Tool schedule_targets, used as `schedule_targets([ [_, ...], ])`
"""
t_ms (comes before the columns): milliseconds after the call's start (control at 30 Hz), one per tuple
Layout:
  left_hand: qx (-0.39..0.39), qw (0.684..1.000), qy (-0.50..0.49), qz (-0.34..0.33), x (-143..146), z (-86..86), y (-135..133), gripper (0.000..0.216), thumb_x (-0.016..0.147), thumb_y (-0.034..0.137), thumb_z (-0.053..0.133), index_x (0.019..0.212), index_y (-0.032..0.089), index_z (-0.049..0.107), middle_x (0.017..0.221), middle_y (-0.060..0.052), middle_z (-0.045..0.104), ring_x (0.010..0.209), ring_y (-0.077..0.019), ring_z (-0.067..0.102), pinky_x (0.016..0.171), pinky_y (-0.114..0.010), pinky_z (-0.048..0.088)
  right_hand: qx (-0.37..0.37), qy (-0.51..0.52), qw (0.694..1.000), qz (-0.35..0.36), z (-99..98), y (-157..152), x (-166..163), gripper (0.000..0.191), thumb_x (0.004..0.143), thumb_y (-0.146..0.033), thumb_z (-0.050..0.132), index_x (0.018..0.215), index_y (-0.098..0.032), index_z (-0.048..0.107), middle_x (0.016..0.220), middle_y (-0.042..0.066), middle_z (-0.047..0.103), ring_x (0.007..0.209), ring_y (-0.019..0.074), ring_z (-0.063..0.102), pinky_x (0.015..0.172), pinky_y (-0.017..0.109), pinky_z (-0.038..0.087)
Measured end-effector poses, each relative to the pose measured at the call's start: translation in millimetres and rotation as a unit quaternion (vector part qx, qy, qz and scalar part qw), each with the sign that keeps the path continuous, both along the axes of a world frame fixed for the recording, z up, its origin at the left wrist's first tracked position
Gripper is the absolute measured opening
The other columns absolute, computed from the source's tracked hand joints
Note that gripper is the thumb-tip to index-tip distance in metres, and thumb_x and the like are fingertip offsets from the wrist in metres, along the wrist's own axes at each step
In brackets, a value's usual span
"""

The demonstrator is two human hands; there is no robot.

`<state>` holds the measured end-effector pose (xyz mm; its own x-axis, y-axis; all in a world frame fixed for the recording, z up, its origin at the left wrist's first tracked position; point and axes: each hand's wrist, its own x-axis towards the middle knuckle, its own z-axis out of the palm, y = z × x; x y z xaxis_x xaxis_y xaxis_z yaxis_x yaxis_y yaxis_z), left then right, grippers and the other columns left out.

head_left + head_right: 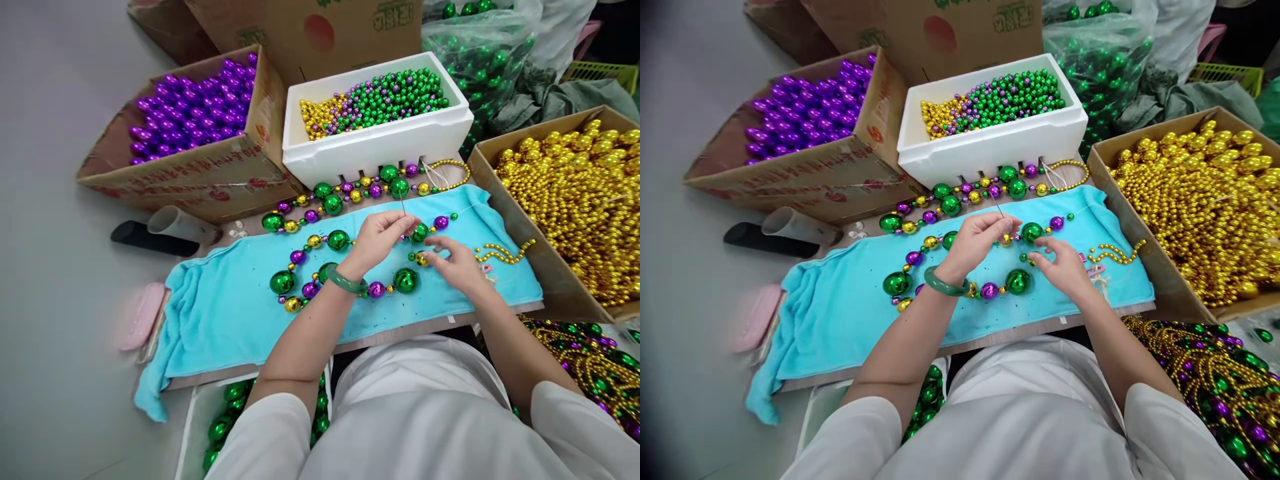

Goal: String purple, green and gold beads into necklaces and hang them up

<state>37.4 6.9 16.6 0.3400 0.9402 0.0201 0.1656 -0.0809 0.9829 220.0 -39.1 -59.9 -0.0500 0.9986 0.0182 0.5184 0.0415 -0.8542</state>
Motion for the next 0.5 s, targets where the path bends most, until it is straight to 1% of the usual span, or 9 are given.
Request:
schedule_targets([
  [67, 0.024, 1.000, -0.004, -0.011, 7.3, 4.9, -0.1, 0.023, 0.087, 0.032, 0.055, 0.083, 0.015, 0.071, 0.073, -0.003, 0.066, 0.068, -0.0092, 0.057, 0.061, -0.021, 0.044, 0.014, 0.072, 0.997, -0.001, 8.3, 3.3, -0.7, 0.035, 0.077, -0.041, 0.063, 0.105, -0.021, 0.067, 0.104, 0.006, 0.069, 0.075, 0.0172, 0.061, 0.066, 0.031, 0.048],
  [100, 0.034, 0.999, -0.011, -0.014, 10.3, 6.9, 0.4, 0.023, 0.087, 0.032, 0.055, 0.083, 0.015, 0.070, 0.073, -0.003, 0.065, 0.068, -0.0090, 0.057, 0.061, -0.020, 0.045, 0.006, 0.119, 0.993, 0.012, 10.8, 4.9, -2.7, 0.034, 0.076, -0.040, 0.064, 0.103, -0.020, 0.066, 0.103, 0.006, 0.069, 0.072, 0.0156, 0.060, 0.064, 0.029, 0.048],
  [133, 0.044, 0.999, -0.019, -0.014, 12.6, 8.7, 1.1, 0.023, 0.087, 0.032, 0.054, 0.083, 0.015, 0.070, 0.073, -0.003, 0.065, 0.068, -0.0090, 0.058, 0.060, -0.020, 0.045, -0.010, 0.164, 0.986, 0.028, 12.2, 6.4, -5.3, 0.032, 0.076, -0.040, 0.064, 0.100, -0.019, 0.067, 0.099, 0.006, 0.070, 0.068, 0.0143, 0.059, 0.062, 0.028, 0.048],
  [200, 0.059, 0.998, -0.036, -0.004, 15.4, 11.7, 3.1, 0.023, 0.087, 0.033, 0.054, 0.084, 0.015, 0.069, 0.073, -0.003, 0.065, 0.069, -0.0093, 0.060, 0.060, -0.020, 0.047, -0.054, 0.227, 0.971, 0.051, 12.6, 9.2, -10.4, 0.027, 0.074, -0.040, 0.065, 0.089, -0.018, 0.066, 0.084, 0.004, 0.070, 0.062, 0.0127, 0.058, 0.057, 0.026, 0.047],
  [267, 0.069, 0.996, -0.052, 0.011, 16.3, 13.0, 5.7, 0.023, 0.088, 0.034, 0.053, 0.085, 0.016, 0.068, 0.074, -0.003, 0.065, 0.070, -0.0095, 0.061, 0.061, -0.020, 0.048, -0.094, 0.257, 0.961, 0.050, 11.7, 11.2, -13.6, 0.027, 0.072, -0.042, 0.065, 0.081, -0.017, 0.064, 0.069, 0.002, 0.066, 0.055, 0.0118, 0.056, 0.049, 0.024, 0.043],
  [367, 0.071, 0.996, -0.057, 0.024, 15.7, 9.4, 10.6, 0.025, 0.090, 0.034, 0.049, 0.090, 0.016, 0.067, 0.078, -0.004, 0.066, 0.072, -0.0092, 0.061, 0.062, -0.019, 0.048, -0.124, 0.284, 0.950, 0.044, 11.1, 13.7, -14.4, 0.031, 0.070, -0.045, 0.067, 0.078, -0.016, 0.062, 0.059, 0.000, 0.062, 0.048, 0.0104, 0.052, 0.040, 0.021, 0.035],
  [433, 0.067, 0.997, -0.030, 0.031, 13.8, 2.4, 13.9, 0.026, 0.090, 0.032, 0.047, 0.100, 0.017, 0.066, 0.086, -0.004, 0.067, 0.073, -0.0092, 0.062, 0.062, -0.020, 0.048, -0.126, 0.294, 0.946, 0.045, 11.1, 15.2, -13.7, 0.032, 0.067, -0.046, 0.069, 0.076, -0.015, 0.062, 0.057, 0.000, 0.061, 0.047, 0.0103, 0.052, 0.040, 0.021, 0.036],
  [500, 0.074, 0.996, 0.041, 0.039, 9.6, -7.8, 15.8, 0.027, 0.089, 0.029, 0.047, 0.106, 0.017, 0.065, 0.094, -0.005, 0.069, 0.077, -0.0106, 0.063, 0.066, -0.022, 0.049, -0.119, 0.297, 0.947, 0.039, 10.2, 16.1, -12.0, 0.031, 0.065, -0.044, 0.070, 0.073, -0.015, 0.062, 0.056, 0.000, 0.060, 0.048, 0.0102, 0.052, 0.043, 0.021, 0.038],
])
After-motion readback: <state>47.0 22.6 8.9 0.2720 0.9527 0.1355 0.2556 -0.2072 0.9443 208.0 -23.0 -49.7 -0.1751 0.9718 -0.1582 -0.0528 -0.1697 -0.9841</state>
